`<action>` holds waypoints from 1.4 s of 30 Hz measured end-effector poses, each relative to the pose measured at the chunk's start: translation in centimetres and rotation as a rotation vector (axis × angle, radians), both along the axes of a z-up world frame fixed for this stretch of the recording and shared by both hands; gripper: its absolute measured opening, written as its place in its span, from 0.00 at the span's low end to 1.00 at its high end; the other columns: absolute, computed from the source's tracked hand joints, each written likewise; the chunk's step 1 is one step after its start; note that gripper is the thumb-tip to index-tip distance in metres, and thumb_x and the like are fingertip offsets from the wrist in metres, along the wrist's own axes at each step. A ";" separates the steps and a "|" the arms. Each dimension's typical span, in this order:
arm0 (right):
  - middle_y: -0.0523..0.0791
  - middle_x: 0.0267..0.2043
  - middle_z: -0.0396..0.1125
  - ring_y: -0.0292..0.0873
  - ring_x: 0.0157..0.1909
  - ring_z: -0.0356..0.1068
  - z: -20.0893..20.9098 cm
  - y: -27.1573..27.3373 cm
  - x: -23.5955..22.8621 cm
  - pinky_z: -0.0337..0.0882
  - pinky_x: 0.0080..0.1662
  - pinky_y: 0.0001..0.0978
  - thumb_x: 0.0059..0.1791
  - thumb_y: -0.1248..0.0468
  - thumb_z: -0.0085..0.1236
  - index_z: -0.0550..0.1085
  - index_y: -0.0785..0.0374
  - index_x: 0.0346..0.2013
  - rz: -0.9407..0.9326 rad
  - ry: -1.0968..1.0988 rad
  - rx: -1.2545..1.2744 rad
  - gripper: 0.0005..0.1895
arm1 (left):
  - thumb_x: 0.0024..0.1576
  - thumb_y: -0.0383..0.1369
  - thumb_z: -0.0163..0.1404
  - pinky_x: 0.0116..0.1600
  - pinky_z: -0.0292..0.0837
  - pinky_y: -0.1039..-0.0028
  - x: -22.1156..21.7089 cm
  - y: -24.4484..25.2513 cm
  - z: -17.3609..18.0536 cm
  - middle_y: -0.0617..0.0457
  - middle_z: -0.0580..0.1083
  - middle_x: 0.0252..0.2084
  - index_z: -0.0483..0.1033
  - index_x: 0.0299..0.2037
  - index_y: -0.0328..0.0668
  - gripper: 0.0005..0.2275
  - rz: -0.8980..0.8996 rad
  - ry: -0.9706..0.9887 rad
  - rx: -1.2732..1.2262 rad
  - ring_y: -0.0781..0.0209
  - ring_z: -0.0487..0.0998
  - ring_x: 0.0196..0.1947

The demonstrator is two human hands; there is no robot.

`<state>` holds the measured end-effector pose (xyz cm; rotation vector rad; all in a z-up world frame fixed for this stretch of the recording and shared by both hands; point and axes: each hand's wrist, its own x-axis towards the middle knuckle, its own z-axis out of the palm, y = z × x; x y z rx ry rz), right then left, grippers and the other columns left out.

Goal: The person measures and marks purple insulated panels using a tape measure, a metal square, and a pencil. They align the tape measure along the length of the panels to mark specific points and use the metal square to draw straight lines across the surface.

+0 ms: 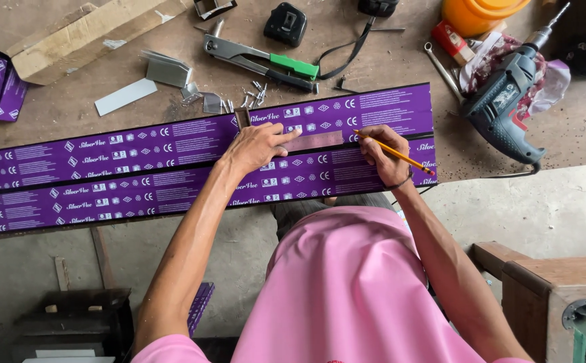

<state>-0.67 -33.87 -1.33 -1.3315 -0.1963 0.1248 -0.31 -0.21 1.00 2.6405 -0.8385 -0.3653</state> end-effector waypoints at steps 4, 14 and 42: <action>0.56 0.30 0.67 0.38 0.22 0.63 -0.1 0.0 0.1 0.66 0.25 0.30 0.54 0.76 0.52 0.74 0.79 0.46 0.001 -0.001 -0.008 0.07 | 0.61 0.46 0.51 0.46 0.78 0.66 0.2 -0.1 0.2 0.58 0.68 0.34 0.72 0.66 0.66 0.21 0.007 0.035 -0.013 0.56 0.75 0.37; 0.56 0.30 0.66 0.38 0.22 0.63 0.0 0.1 0.0 0.66 0.24 0.30 0.54 0.77 0.52 0.73 0.80 0.45 -0.005 0.002 0.003 0.07 | 0.60 0.45 0.53 0.46 0.77 0.65 0.3 -0.1 0.2 0.57 0.69 0.35 0.73 0.64 0.66 0.20 0.010 0.034 -0.023 0.55 0.75 0.38; 0.57 0.30 0.65 0.39 0.20 0.61 -0.9 -0.1 0.5 0.65 0.24 0.29 0.54 0.77 0.50 0.72 0.81 0.44 -0.021 0.031 0.032 0.06 | 0.56 0.42 0.62 0.43 0.77 0.64 10.0 17.0 -3.7 0.50 0.75 0.37 0.82 0.54 0.49 0.17 0.733 -0.349 -0.039 0.52 0.81 0.39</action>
